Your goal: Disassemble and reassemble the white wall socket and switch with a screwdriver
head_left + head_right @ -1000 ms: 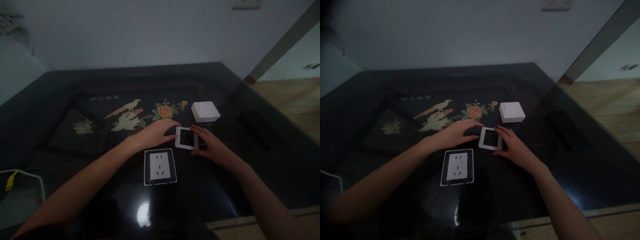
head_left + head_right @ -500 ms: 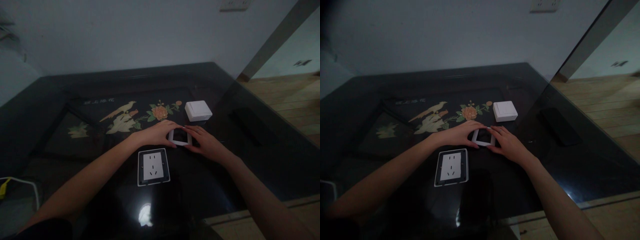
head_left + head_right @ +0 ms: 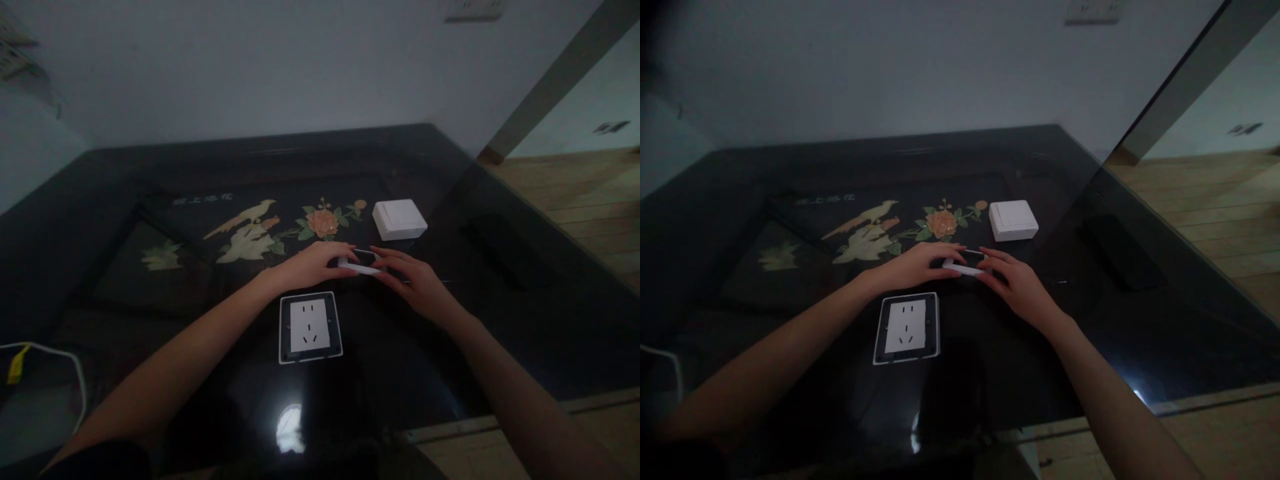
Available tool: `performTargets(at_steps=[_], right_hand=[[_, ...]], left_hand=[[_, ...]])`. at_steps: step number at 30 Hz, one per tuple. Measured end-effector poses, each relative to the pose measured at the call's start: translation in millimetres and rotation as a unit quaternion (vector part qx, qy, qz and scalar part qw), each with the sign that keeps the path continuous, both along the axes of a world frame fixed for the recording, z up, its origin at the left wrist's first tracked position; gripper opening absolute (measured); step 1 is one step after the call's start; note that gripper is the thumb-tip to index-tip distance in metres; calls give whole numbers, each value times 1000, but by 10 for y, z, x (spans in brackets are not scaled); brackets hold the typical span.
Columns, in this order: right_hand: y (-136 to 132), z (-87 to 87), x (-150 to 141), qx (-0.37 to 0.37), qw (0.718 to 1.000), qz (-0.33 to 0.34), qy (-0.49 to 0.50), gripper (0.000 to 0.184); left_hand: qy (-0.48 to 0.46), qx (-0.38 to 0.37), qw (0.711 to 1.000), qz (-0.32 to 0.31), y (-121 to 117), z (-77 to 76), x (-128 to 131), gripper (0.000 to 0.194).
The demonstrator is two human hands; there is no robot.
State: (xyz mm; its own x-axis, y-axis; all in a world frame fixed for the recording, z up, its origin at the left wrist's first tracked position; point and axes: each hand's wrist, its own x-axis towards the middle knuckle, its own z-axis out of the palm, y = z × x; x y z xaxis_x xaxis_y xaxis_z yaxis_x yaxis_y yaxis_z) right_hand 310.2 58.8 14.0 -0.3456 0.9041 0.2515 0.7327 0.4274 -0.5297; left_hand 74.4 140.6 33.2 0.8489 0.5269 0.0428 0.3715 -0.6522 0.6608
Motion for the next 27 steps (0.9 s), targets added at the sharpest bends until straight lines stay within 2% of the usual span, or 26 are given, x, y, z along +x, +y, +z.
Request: performTargets(at_steps=[3,7,11,15,20,24,27], right_hand=[[-29,40,-42,20,999,-14,21,16],[-141,157,-141,50,998,-11,41,12],[-315,305,-338,128,990,54,19,8],[-458,375,-539,168,980,101,-15,8],[-558,338,-659,175,976,133,-6,10],[-585,280,-690,176,972,155,-5,8],[-577,255,-702,161,973,166,3,9]], left_hand=[[-29,1,999,28,-55,45,-43,21],[-63,7,995,79,-221,166,-222,46],[-57,0,993,102,-517,312,-494,60],[-39,-1,988,147,-789,389,-710,55],[-27,5,986,166,-1002,317,-868,71],[-15,14,984,176,-1118,219,-948,93],[-25,-5,983,183,-1163,182,-981,90]])
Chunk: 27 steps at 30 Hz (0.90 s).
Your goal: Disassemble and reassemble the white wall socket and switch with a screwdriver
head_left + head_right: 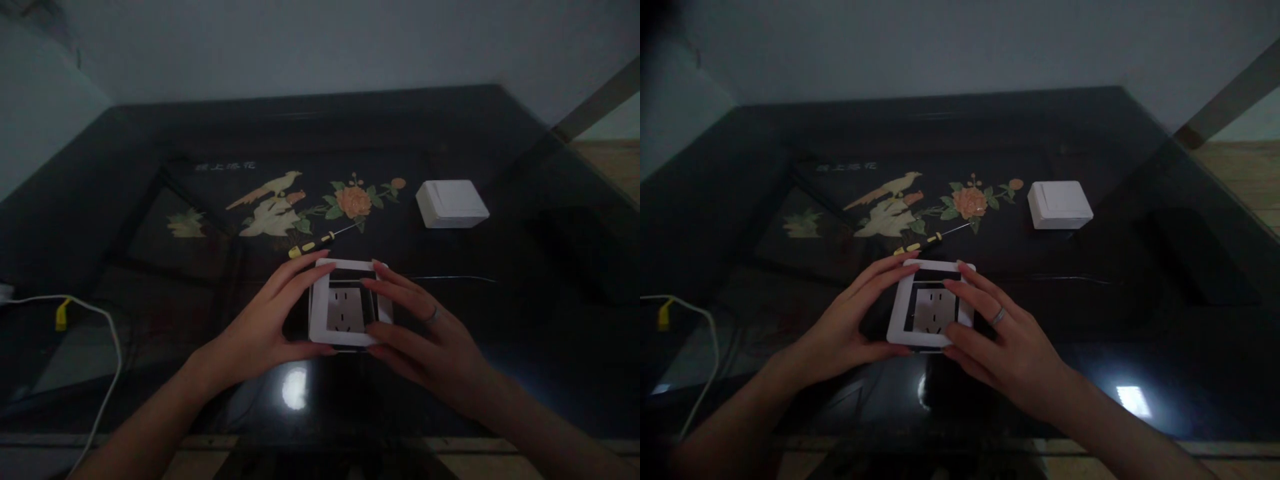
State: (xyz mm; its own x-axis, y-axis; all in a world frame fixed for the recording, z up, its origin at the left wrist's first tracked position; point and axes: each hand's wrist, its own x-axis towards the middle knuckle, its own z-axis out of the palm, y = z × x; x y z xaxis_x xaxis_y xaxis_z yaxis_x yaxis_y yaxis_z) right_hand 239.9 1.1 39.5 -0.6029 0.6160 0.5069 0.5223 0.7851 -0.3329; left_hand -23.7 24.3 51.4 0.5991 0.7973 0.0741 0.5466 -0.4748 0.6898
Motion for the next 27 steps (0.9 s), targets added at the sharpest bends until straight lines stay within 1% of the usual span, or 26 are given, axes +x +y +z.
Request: performTargets(at_steps=[2,4,8,10,11,14,16,20,23,25,27], right_hand=[[8,-9,-5,-14,1000,4,0,10],[11,-18,-8,-24,1000,7,-2,11],[10,-39,-7,-50,999,9,8,15],[16,-42,3,-94,995,4,20,23],[21,-40,12,-128,991,0,27,32],[39,-21,56,-249,967,-8,50,62],[46,-5,87,-319,945,-6,75,70],[49,9,112,-417,895,-2,159,67],[53,-4,100,-457,863,7,214,69],[54,-10,88,-463,858,7,221,70],[52,-7,76,-455,865,0,213,64]], left_hand=[[-12,-12,1000,5,-16,-8,-6,85],[-17,-20,1000,6,-27,-15,-4,85],[-8,-8,1000,13,-41,-50,-5,84],[-14,3,1000,15,-42,-72,-11,86],[-20,5,1000,15,-42,-80,-13,86],[-42,-18,999,17,-43,-81,4,82],[-57,-47,997,26,-44,-62,31,75],[-88,-89,991,46,-45,-15,80,64],[-90,-101,989,53,-46,-2,87,62],[-86,-101,990,55,-50,-5,83,62],[-81,-96,991,53,-58,-17,77,63]])
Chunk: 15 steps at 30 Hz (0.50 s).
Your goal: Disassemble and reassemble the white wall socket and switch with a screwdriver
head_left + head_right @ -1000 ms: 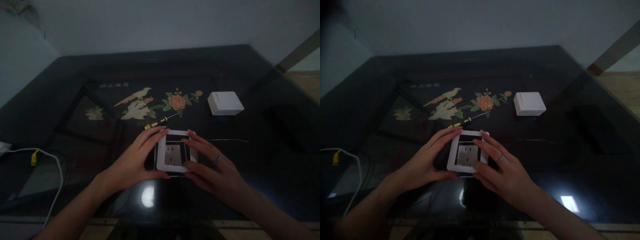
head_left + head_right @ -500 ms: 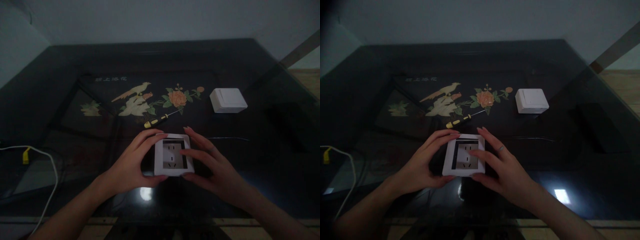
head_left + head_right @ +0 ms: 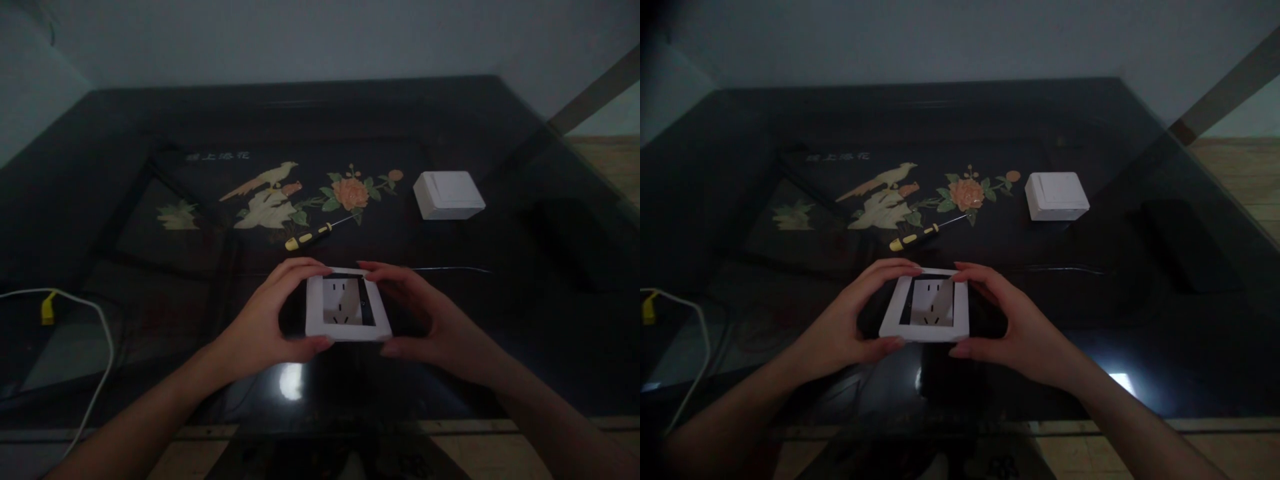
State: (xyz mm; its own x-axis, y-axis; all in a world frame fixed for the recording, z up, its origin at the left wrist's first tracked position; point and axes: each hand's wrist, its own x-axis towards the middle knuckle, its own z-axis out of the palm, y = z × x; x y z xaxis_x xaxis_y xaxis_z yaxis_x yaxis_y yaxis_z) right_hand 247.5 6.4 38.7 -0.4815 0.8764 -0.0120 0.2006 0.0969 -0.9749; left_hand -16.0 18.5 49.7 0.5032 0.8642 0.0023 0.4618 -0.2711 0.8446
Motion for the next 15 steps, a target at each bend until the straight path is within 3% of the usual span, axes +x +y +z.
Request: performTargets(at_steps=[4,11,15], right_hand=[[-6,8,-14,63,997,-9,-51,53],[16,-120,-13,217,961,11,-172,59],[20,-161,-16,230,953,27,-197,62]], left_hand=[[3,32,999,-7,-18,-32,-23,65],[112,58,991,-53,-24,-49,-83,86],[129,48,989,-57,-27,-86,-80,88]])
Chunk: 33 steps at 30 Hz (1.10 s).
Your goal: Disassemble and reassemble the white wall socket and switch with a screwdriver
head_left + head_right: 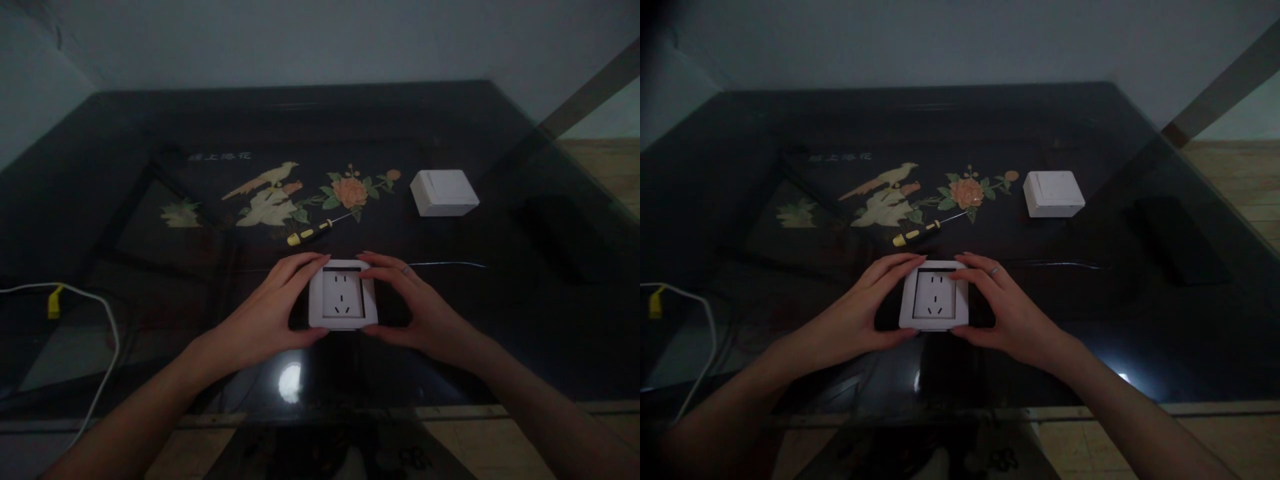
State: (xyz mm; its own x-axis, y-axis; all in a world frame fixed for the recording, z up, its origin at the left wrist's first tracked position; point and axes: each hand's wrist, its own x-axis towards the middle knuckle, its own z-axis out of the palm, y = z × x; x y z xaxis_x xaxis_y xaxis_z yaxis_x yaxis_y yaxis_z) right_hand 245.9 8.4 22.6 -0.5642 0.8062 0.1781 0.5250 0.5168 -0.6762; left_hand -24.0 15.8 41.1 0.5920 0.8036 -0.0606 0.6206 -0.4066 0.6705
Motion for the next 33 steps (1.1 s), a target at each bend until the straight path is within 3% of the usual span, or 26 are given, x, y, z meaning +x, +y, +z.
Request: performTargets(at_steps=[18,24,33], right_hand=[[-15,40,-28,-79,997,-4,-1,68],[-12,62,-32,-78,997,-7,-3,62],[-17,85,-31,-66,998,-5,1,55]], left_hand=[[-15,-76,997,0,30,-9,17,92],[-38,-93,995,21,21,49,43,69],[-57,-73,996,14,15,15,20,70]])
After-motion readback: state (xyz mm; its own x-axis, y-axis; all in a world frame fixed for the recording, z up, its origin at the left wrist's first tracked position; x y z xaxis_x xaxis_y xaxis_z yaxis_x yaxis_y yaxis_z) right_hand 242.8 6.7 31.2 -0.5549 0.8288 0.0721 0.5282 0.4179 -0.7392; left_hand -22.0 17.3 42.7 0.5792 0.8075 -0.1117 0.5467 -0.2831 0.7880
